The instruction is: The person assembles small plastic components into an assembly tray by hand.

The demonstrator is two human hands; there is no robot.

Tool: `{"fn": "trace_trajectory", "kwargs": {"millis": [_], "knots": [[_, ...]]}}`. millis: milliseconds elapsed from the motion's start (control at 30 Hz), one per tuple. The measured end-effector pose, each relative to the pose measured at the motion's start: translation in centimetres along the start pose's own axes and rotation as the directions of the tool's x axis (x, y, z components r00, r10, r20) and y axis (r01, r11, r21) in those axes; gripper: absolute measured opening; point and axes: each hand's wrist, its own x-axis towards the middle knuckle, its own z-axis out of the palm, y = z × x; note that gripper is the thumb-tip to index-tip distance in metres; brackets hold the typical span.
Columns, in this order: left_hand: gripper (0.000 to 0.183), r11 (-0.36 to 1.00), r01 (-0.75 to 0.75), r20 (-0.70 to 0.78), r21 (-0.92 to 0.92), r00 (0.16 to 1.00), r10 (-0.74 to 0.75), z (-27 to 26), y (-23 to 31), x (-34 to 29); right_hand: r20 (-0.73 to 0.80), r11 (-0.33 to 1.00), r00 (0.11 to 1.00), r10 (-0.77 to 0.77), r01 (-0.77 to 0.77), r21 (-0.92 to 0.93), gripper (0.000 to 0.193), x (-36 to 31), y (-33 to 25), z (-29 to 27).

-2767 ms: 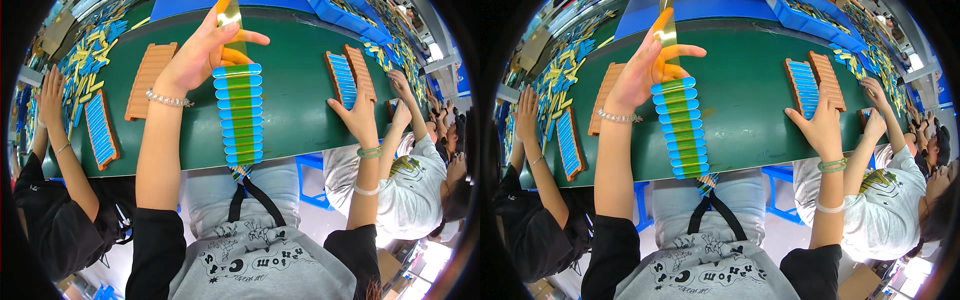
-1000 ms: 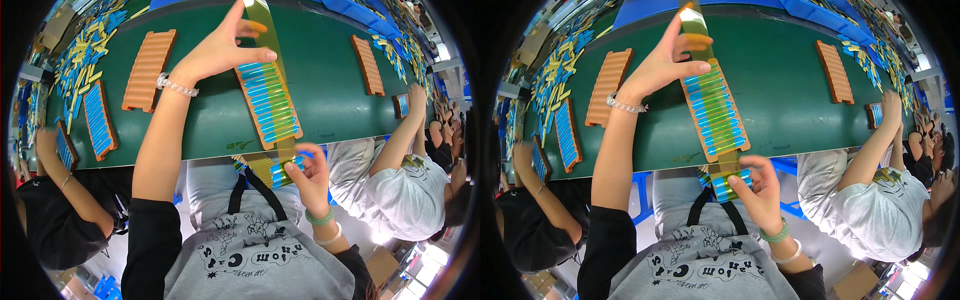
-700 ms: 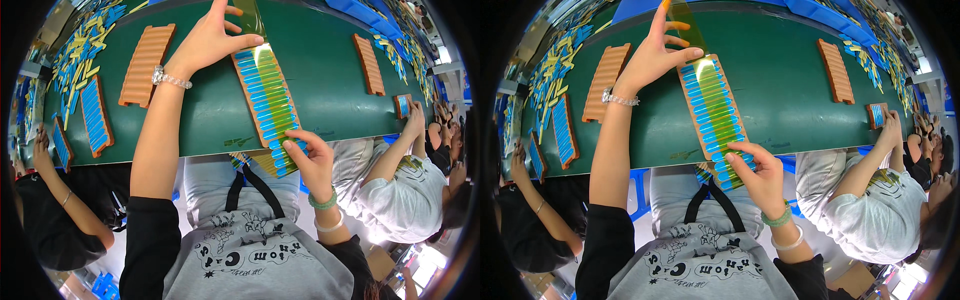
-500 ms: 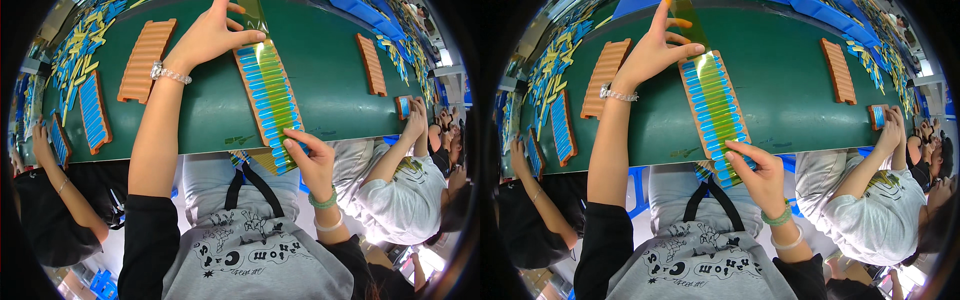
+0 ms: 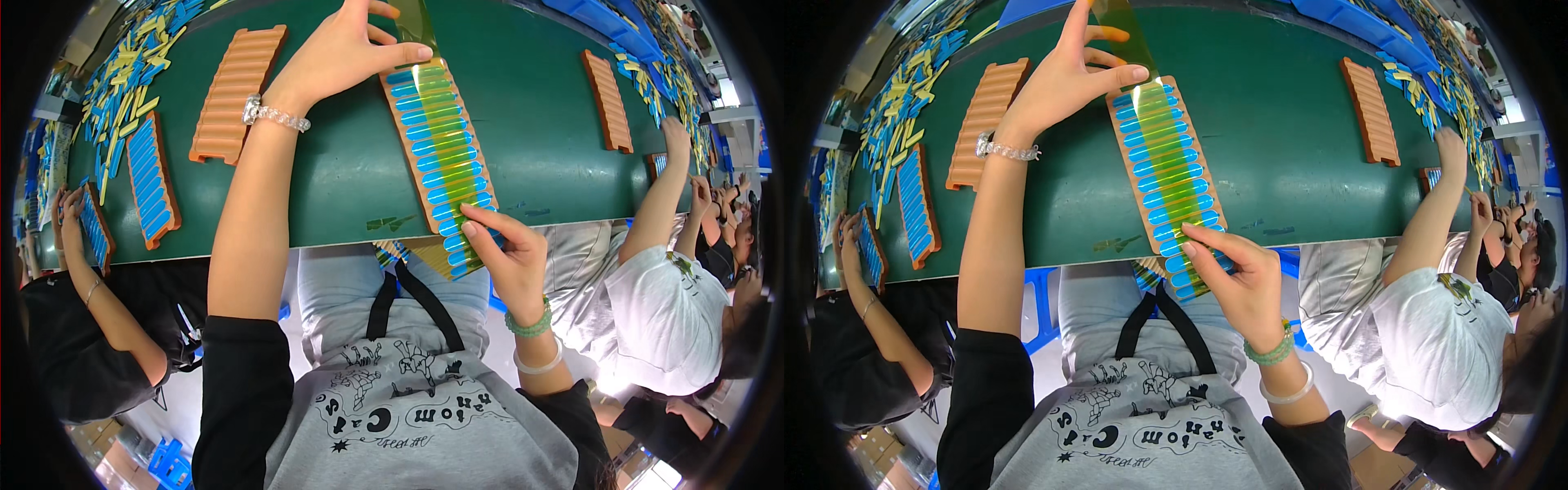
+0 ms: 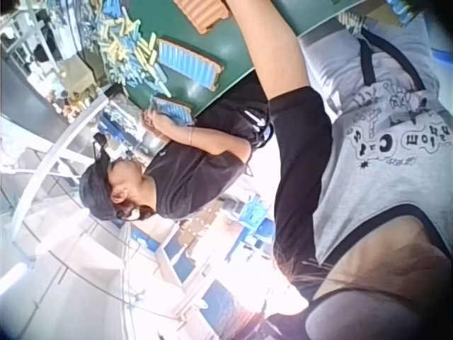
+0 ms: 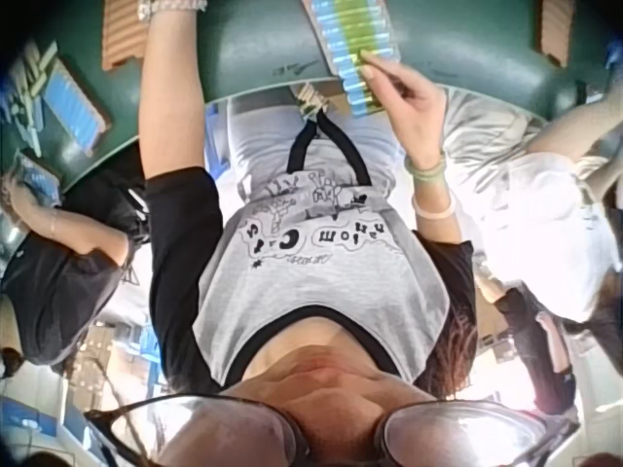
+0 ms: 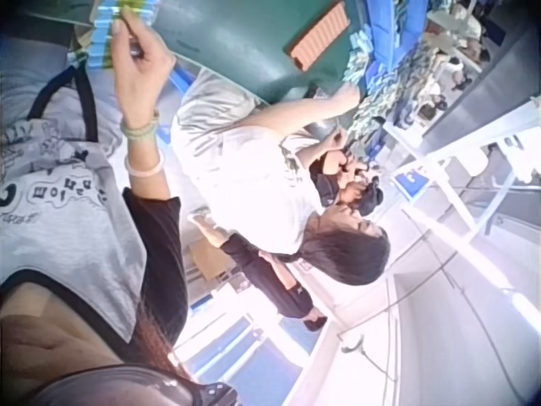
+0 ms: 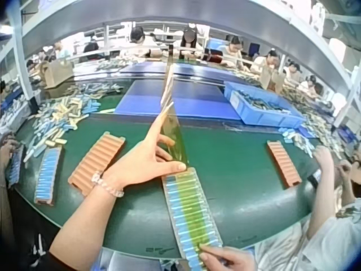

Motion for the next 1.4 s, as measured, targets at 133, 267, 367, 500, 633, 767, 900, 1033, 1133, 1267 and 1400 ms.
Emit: {"fn": "trace_trajectory", "kwargs": {"millis": [133, 267, 367, 500, 633, 767, 900, 1033, 1133, 1267, 1400], "knots": [[0.122, 1.0, -0.007, 0.019, 0.002, 1.0, 0.007, -0.2, 0.9, -0.4, 0.01, 0.998, 1.0, -0.024, 0.024, -0.065, 0.023, 0.1, -0.1, -0.2], [0.121, 1.0, -0.018, 0.011, 0.005, 1.0, 0.018, 0.0, 0.1, -0.2, 0.008, 0.998, 1.0, -0.006, 0.007, -0.067, 0.023, 0.1, -0.6, -0.2], [0.121, 1.0, -0.024, 0.003, 0.0, 1.0, 0.024, 0.1, -0.2, -0.2, 0.023, 0.985, 1.0, -0.004, 0.008, -0.173, 0.021, 0.3, -1.7, -0.2], [0.12, 1.0, 0.021, 0.018, 0.002, 1.0, -0.021, 0.2, 0.3, -0.4, 0.144, 0.822, 0.988, -0.057, 0.128, -0.555, 0.031, 0.1, -4.8, -0.8], [0.119, 0.999, 0.051, 0.032, -0.009, 0.998, -0.051, 0.3, 0.9, -0.4, 0.321, 0.467, 0.875, -0.363, 0.469, -0.75, 0.038, 0.6, -5.2, -0.9], [0.118, 0.999, 0.041, 0.033, -0.015, 0.999, -0.04, 0.6, 1.5, -0.6, 0.432, 0.414, 0.773, -0.465, 0.621, -0.665, 0.028, 1.9, -4.1, -1.4], [0.118, 0.999, 0.04, 0.023, -0.015, 0.999, -0.04, 0.5, 1.7, -0.7, 0.445, 0.401, 0.754, -0.483, 0.642, -0.653, 0.024, 2.5, -4.1, -1.3], [0.118, 0.999, 0.042, 0.017, -0.018, 0.999, -0.041, 0.2, 1.6, -0.6, 0.435, 0.397, 0.744, -0.508, 0.65, -0.648, 0.022, 2.9, -3.3, -1.4], [0.118, 0.999, 0.046, 0.01, -0.019, 0.999, -0.046, 0.1, 1.6, -0.7, 0.404, 0.411, 0.754, -0.518, 0.633, -0.656, 0.023, 2.8, -3.2, -1.2], [0.117, 0.998, 0.051, 0.009, -0.026, 0.999, -0.051, 0.2, 1.4, -0.8, 0.341, 0.424, 0.79, -0.509, 0.575, -0.7, 0.027, 2.1, -3.0, -1.1], [0.117, 0.998, 0.053, 0.014, -0.029, 0.998, -0.053, -0.1, 1.3, -1.0, 0.366, 0.405, 0.785, -0.5, 0.586, -0.702, 0.028, 1.9, -3.2, -1.2]]}}
